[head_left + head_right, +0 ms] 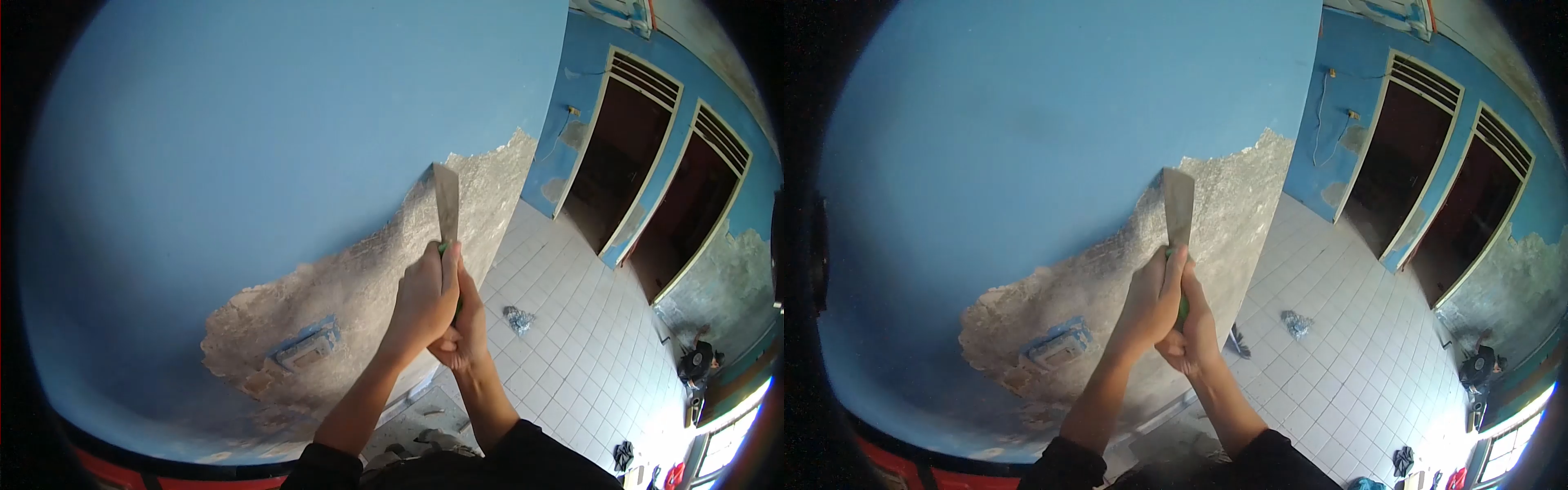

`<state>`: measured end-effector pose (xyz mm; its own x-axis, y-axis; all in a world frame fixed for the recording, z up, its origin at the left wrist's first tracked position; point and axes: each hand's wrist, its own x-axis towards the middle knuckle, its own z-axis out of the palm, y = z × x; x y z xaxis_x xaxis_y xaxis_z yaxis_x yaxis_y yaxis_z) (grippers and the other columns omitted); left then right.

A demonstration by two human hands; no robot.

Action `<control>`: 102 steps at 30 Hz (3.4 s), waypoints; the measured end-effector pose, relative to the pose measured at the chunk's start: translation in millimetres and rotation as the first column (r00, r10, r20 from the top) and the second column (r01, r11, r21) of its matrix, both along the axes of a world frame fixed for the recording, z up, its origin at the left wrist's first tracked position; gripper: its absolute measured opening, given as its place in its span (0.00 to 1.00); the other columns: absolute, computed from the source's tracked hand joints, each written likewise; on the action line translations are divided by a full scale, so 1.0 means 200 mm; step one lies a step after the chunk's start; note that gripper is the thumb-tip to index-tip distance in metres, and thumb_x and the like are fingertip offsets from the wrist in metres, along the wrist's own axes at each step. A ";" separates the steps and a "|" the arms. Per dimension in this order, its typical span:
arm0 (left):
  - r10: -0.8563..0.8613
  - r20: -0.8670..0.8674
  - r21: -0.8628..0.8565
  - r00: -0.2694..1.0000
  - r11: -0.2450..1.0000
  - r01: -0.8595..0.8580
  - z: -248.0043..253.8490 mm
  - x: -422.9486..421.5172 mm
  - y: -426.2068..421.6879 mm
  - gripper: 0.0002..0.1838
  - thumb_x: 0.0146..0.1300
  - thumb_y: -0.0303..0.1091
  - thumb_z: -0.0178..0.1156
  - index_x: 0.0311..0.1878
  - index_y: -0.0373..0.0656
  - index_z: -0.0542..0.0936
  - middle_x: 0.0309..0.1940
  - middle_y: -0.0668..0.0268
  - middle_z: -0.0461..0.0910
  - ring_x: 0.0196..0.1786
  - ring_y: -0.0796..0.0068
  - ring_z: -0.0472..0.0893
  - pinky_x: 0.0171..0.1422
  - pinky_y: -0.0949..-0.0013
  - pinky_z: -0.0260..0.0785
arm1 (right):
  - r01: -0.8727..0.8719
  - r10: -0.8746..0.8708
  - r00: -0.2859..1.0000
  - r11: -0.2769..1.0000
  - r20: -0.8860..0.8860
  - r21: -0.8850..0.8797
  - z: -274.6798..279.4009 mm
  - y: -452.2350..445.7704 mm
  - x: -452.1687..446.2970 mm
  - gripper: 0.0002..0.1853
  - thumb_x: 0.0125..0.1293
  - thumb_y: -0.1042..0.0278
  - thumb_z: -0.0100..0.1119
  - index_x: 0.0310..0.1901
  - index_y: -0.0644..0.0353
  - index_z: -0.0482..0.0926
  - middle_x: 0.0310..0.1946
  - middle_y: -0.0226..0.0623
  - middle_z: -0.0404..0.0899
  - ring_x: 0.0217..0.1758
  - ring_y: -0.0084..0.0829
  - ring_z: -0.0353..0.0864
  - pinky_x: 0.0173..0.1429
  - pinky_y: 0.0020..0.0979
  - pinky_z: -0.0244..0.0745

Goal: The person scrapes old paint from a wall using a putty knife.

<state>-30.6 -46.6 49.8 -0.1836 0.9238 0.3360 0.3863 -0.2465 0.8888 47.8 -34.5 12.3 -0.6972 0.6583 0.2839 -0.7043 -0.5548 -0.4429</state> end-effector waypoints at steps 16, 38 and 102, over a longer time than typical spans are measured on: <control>-0.016 -0.114 -0.191 0.993 0.982 -0.006 0.04 0.04 -0.15 0.24 0.64 0.50 0.38 0.39 0.35 0.70 0.29 0.46 0.74 0.33 0.50 0.77 0.37 0.60 0.66 | 0.177 -0.169 0.984 0.876 0.057 -0.449 0.14 -0.21 0.04 0.18 0.68 0.50 0.36 0.42 0.55 0.71 0.18 0.29 0.70 0.10 0.18 0.66 0.10 0.18 0.61; 0.029 -0.335 -0.157 0.942 0.984 -0.086 0.17 0.05 -0.06 0.23 0.65 0.46 0.37 0.38 0.33 0.70 0.28 0.43 0.75 0.36 0.46 0.77 0.38 0.56 0.65 | -0.086 0.038 0.982 0.962 -0.188 -0.257 0.07 -0.07 0.04 0.21 0.67 0.47 0.37 0.30 0.55 0.72 0.07 0.22 0.60 0.01 0.15 0.48 0.02 0.16 0.44; -0.092 0.014 -0.012 0.996 0.996 0.093 -0.02 0.24 0.19 0.22 0.66 0.47 0.37 0.39 0.32 0.66 0.28 0.45 0.73 0.32 0.46 0.75 0.34 0.57 0.65 | -0.116 0.160 0.971 0.965 0.179 -0.235 0.15 0.15 0.35 0.23 0.65 0.44 0.39 0.24 0.55 0.69 0.09 0.26 0.61 0.02 0.15 0.49 0.04 0.16 0.43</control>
